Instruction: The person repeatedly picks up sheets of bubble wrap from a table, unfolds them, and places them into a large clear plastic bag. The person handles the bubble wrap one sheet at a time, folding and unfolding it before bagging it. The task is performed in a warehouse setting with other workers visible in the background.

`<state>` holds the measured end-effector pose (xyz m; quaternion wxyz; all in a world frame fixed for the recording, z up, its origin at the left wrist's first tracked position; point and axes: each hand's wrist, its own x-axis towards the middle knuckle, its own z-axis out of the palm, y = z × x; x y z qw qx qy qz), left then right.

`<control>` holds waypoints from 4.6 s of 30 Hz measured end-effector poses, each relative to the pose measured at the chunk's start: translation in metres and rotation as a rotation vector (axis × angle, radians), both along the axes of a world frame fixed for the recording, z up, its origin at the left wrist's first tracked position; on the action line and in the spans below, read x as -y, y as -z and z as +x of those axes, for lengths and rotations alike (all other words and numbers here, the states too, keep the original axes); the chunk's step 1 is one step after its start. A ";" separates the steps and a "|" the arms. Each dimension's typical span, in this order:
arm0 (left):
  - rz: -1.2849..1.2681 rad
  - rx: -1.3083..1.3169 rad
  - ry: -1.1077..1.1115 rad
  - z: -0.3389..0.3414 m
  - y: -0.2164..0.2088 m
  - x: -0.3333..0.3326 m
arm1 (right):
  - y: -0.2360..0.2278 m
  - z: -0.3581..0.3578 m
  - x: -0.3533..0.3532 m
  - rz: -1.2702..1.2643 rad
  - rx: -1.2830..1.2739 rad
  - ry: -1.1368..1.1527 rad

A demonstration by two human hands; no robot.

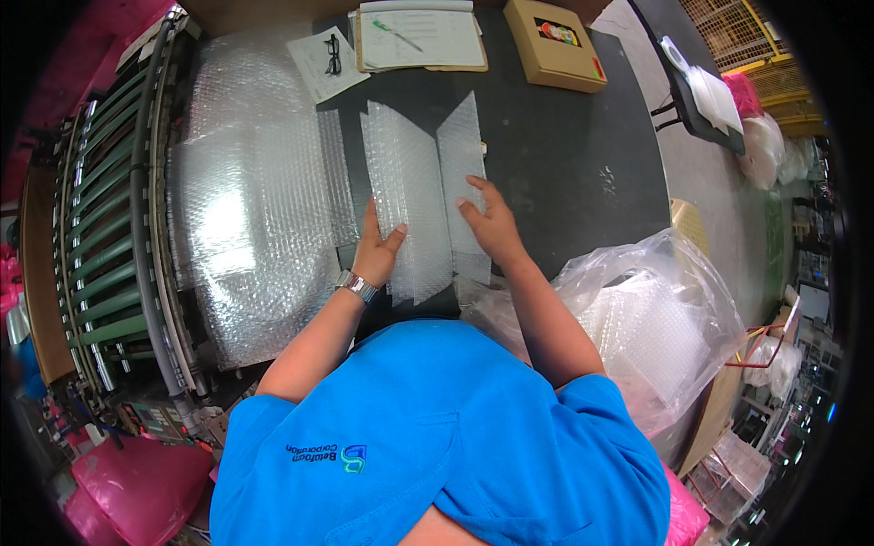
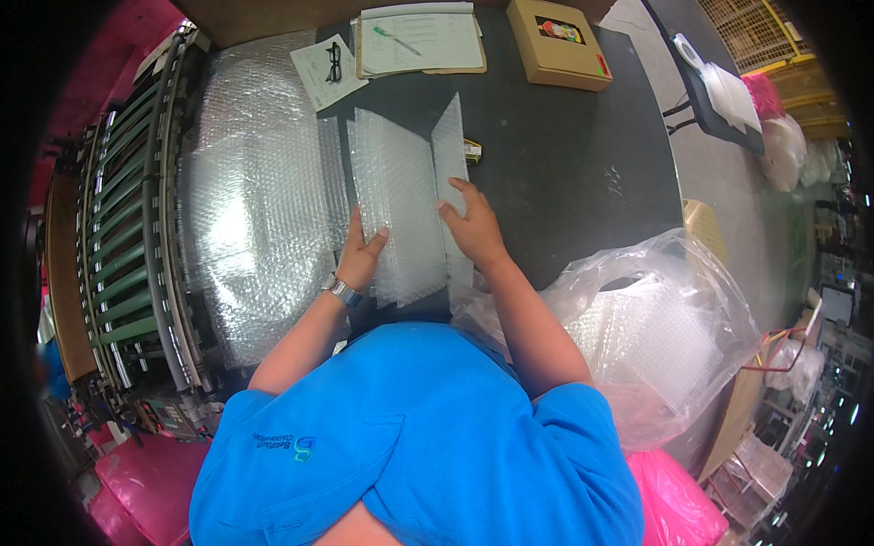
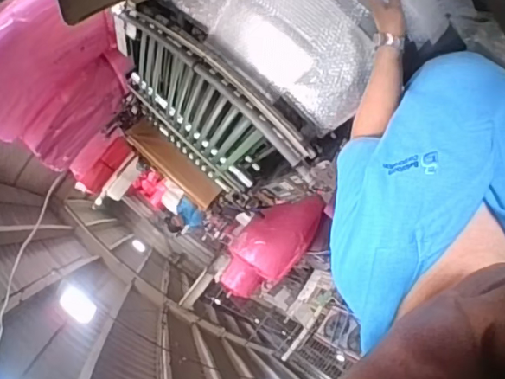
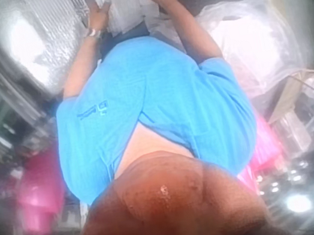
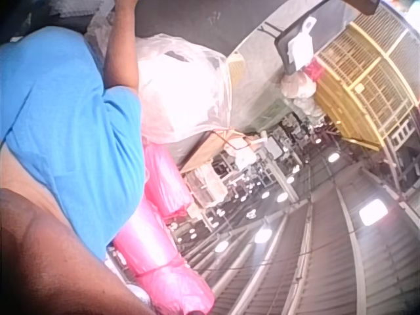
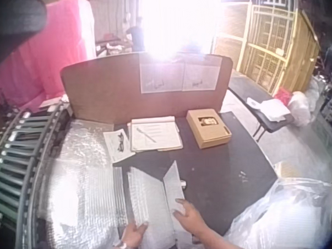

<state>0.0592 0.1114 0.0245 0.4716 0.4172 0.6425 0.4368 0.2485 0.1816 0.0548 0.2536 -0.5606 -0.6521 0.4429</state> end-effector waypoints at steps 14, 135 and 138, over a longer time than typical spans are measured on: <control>-0.088 0.171 0.121 0.001 -0.016 -0.007 | 0.001 0.018 -0.003 0.055 -0.102 0.132; 0.381 1.102 1.210 0.196 -0.217 0.106 | 0.032 0.440 0.327 0.036 -1.243 1.053; 0.574 1.184 1.096 0.202 -0.223 0.081 | 0.028 0.444 0.329 0.014 -0.773 1.202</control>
